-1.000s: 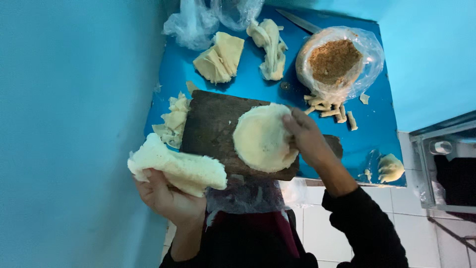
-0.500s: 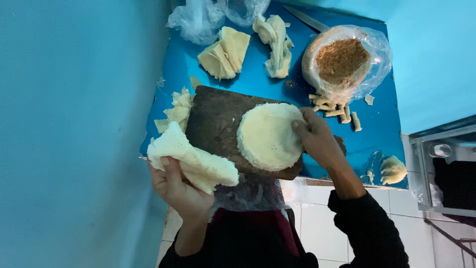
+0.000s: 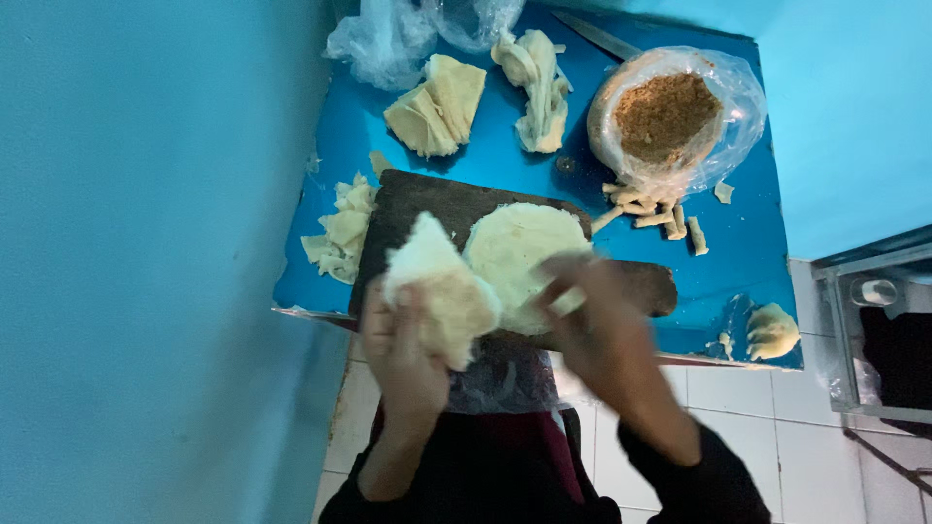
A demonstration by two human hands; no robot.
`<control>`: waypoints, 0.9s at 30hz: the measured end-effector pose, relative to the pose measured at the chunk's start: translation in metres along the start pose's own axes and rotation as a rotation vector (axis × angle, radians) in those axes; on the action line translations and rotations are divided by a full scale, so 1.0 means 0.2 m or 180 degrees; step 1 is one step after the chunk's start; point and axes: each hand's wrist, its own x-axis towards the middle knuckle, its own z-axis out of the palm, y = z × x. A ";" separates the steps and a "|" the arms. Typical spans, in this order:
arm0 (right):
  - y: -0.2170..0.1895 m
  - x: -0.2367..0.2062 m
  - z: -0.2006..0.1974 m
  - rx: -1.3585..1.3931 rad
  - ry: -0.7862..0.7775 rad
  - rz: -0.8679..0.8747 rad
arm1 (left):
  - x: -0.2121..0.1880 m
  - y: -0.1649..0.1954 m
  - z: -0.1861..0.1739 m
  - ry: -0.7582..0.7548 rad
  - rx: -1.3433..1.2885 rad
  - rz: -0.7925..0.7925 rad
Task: The person shapes round dough discs on a wooden board, pressing small pieces of dough onto the discs and folding dough over them. They then cut the stacked dough with a knife into pieces and pinch off small dough bits by hand on the table.
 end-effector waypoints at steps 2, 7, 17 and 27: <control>-0.06 -0.05 0.05 0.0538 -0.0222 -0.0396 | -0.05 -0.05 0.07 -0.0399 -0.0741 -0.0184; -0.18 -0.02 0.15 0.0521 -0.0250 -0.0135 | -0.08 -0.03 0.02 -0.0955 -0.1473 -0.0437; -0.36 0.08 0.46 0.0626 -0.0112 0.0000 | 0.08 0.14 -0.27 -0.1397 -0.1282 -0.0483; -0.22 0.13 0.60 0.2631 -0.0591 0.1094 | 0.18 0.18 -0.37 -0.1621 -0.0483 -0.0267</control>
